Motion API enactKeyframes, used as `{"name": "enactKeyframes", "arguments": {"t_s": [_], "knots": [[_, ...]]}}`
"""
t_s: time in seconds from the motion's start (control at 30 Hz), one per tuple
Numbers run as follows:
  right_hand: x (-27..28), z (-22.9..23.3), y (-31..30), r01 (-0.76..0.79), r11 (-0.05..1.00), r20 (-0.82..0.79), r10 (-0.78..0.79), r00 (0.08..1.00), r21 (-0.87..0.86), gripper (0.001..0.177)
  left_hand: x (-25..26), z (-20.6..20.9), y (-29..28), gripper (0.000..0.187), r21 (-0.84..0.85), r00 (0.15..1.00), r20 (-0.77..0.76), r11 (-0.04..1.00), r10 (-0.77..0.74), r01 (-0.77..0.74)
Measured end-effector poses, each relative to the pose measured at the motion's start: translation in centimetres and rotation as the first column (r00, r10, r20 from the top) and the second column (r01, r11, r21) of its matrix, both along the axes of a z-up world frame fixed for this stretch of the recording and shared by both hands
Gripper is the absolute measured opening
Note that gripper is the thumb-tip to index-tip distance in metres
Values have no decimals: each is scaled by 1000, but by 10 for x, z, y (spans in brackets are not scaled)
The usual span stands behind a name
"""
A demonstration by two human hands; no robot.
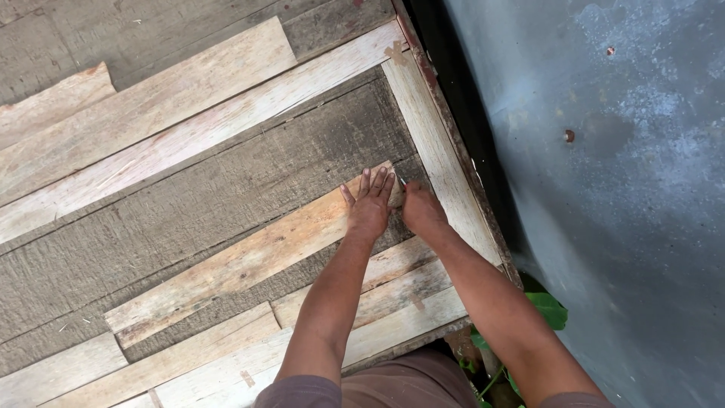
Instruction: The person uses a red utility knife to scrape the surface of wooden planks laid on a workbench. They repeatedly scrape along the grain, flip planks, and move them aside to continue working on different sections.
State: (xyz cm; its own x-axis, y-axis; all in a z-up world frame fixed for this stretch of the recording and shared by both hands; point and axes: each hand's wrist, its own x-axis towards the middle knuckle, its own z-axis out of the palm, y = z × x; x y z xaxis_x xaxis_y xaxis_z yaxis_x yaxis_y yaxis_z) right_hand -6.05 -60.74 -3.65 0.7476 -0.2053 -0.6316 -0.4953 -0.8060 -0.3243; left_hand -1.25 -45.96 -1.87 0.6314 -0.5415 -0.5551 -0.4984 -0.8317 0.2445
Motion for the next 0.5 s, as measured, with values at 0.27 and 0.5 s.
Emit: {"name": "enactKeyframes", "arguments": {"t_s": [0.27, 0.5], "knots": [[-26, 15, 10, -17, 1000, -26, 17, 1000, -21, 47, 1, 19, -6, 78, 70, 999, -51, 997, 12, -8], [-36, 36, 20, 6, 1000, -7, -6, 1000, -11, 51, 1, 36, -11, 71, 77, 994, -80, 995, 67, -61]]}}
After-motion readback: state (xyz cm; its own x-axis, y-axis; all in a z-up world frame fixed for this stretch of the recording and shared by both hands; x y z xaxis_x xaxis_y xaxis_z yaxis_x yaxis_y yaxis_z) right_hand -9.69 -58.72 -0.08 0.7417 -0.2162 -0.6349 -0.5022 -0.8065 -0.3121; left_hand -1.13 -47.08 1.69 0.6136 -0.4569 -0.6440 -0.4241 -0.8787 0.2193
